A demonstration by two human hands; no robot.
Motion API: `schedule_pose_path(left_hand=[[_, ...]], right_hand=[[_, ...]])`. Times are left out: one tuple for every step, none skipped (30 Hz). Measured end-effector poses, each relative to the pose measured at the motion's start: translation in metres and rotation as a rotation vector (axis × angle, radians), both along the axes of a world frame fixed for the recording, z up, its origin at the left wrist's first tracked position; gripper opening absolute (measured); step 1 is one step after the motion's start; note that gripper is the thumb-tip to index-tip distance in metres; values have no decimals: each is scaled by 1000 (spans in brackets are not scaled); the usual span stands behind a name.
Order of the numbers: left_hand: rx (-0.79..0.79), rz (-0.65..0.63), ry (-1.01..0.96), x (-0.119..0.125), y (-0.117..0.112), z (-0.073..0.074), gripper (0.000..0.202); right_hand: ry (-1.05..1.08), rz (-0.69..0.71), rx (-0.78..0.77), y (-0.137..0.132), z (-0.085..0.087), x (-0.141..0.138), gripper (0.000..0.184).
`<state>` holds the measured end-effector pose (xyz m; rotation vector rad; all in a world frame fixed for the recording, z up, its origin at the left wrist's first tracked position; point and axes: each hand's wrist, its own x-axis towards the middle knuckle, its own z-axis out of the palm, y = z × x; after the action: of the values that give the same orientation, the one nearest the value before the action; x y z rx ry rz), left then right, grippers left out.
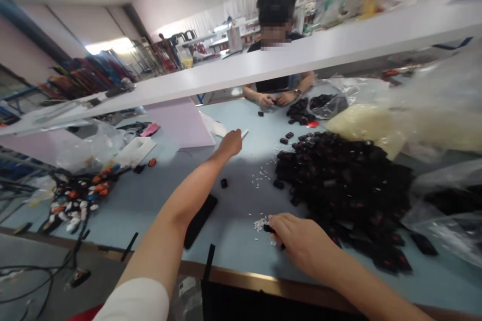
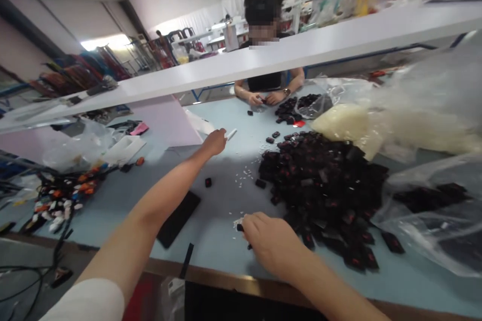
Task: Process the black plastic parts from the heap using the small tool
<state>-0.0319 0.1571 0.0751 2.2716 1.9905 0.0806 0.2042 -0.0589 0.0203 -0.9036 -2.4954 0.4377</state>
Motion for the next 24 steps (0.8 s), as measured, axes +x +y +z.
schedule_pose_path(left_hand=[[21, -25, -10, 9, -12, 1, 31], [37, -54, -24, 17, -28, 0, 31], [45, -82, -40, 24, -46, -3, 31], [57, -115, -82, 30, -65, -6, 31], [69, -140, -230, 35, -85, -10, 30], [74, -142, -391, 38, -103, -15, 28], [76, -119, -540, 40, -119, -21, 28], [70, -83, -674, 41, -132, -28, 28], [54, -50, -795, 40, -142, -35, 30], [46, -28, -910, 38, -149, -43, 32], [11, -28, -993, 36, -154, -51, 35], [-36, -34, -1051, 33, -158, -59, 38], [-88, -43, -1098, 31, -160, -65, 41], [-151, -53, -1139, 29, -162, -71, 44], [-221, -60, -1184, 28, -164, -75, 47], [-278, -55, -1241, 28, -166, -77, 47], [-324, -40, -1296, 28, -167, -78, 45], [-358, -20, -1348, 30, -168, -78, 43], [-389, 4, -1398, 31, -169, -77, 41], [-428, 27, -1440, 33, -170, -76, 41], [-465, 51, -1476, 35, -170, -75, 41], [-501, 72, -1503, 36, -170, -75, 40], [-521, 86, -1524, 38, -170, -75, 38], [-532, 96, -1539, 38, -170, -76, 36]], right_hand=[[22, -25, -30, 4, 0, 9, 20], [57, -51, -55, 9, 0, 16, 20], [108, -79, -75, 17, 1, 20, 20], [174, -127, -93, 26, 3, 23, 19], [256, -172, -104, 36, 5, 22, 18], [355, -230, -106, 46, 7, 20, 19], [435, -275, -135, 56, 8, 16, 21], [508, -317, -163, 64, 8, 10, 21], [552, -330, -184, 71, 5, 4, 22], [583, -334, -199, 75, 1, -2, 22], [608, -328, -208, 77, -5, -7, 21], [607, -310, -232, 77, -12, -11, 20], [587, -291, -277, 74, -19, -14, 19], [556, -280, -335, 71, -26, -16, 19], [528, -285, -391, 67, -31, -16, 19], [507, -309, -429, 62, -35, -16, 20], [482, -307, -458, 58, -36, -15, 20], [469, -304, -477, 55, -36, -13, 21], [460, -304, -488, 53, -34, -11, 21], [457, -307, -491, 51, -31, -10, 21], [460, -318, -488, 51, -29, -8, 20], [461, -325, -485, 51, -27, -7, 19], [455, -327, -483, 52, -25, -6, 17], [453, -327, -475, 53, -25, -5, 15]])
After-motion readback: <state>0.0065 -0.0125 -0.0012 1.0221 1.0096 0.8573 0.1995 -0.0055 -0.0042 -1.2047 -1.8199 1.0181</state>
